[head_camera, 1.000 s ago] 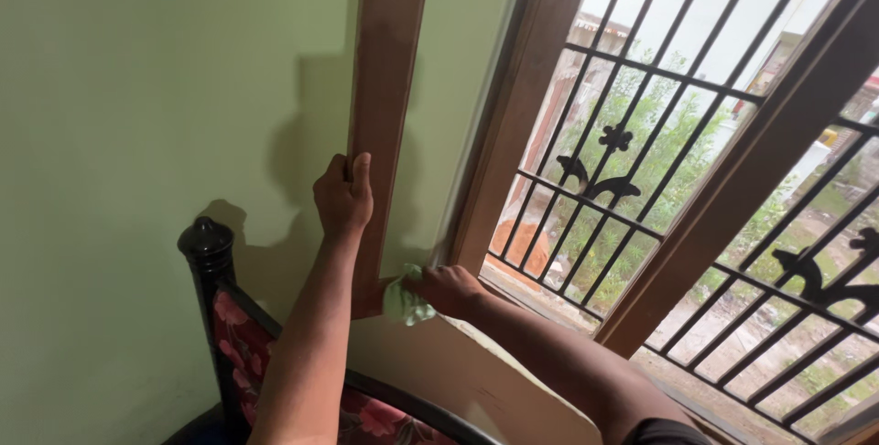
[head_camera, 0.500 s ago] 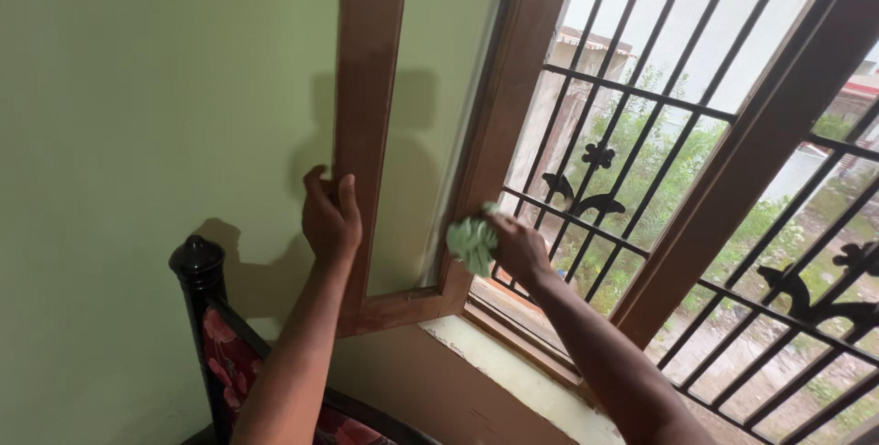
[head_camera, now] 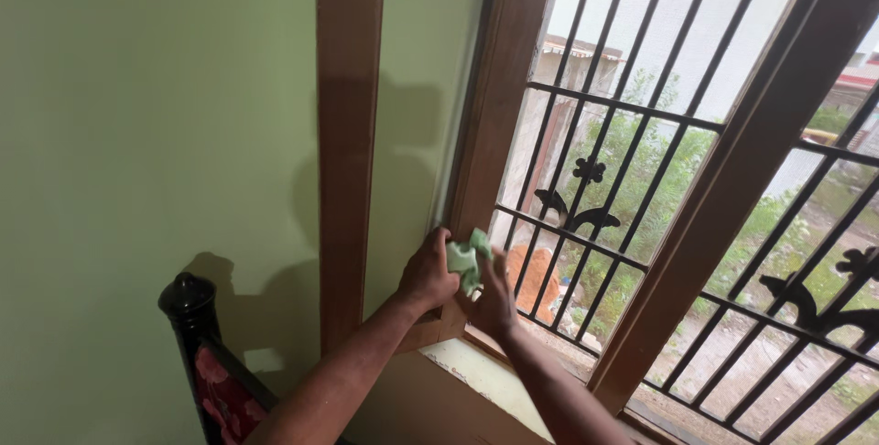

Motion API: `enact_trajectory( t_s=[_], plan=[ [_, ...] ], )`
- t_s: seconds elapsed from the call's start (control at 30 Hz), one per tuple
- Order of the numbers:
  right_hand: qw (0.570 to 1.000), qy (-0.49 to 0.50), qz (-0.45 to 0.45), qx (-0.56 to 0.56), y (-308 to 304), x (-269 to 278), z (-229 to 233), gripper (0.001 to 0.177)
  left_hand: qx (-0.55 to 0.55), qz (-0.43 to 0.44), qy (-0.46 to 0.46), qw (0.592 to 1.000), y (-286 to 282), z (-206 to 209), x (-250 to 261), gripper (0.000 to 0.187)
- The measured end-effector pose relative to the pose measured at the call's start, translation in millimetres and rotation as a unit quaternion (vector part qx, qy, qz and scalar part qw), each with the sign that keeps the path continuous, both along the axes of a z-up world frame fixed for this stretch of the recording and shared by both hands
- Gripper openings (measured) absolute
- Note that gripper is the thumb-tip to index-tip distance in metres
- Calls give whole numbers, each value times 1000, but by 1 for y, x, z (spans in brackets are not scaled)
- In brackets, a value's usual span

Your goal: The person wipes the glass panes and wooden frame of a window using a green cloth.

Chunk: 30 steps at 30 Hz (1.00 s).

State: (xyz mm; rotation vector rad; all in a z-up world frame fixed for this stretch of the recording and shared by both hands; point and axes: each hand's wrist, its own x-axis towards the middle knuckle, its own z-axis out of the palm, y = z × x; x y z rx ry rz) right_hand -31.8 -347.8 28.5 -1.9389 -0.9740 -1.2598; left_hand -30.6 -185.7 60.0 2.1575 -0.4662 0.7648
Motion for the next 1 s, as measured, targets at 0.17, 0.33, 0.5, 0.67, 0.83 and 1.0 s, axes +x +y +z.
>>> enact_trajectory(
  t_s=[0.17,0.33,0.5,0.67,0.83,1.0],
  plan=[
    [987,145,-61,32,0,0,-32,58,-5,-14,5,1000,-5,-13,11,66],
    [991,64,-103,53,-10,17,-9,47,-74,-1,-9,997,-15,-28,18,68],
    [982,40,-109,151,-7,27,47,49,-58,-35,63,996,-8,-38,-10,67],
    [977,54,-117,167,3,37,61,50,-73,-15,88,993,-5,-29,-23,69],
    [985,127,-64,101,6,20,21,78,-83,5,-15,996,2,-46,-1,66],
    [989,113,-90,31,7,5,-36,91,-17,19,-43,999,4,-55,10,96]
  ],
)
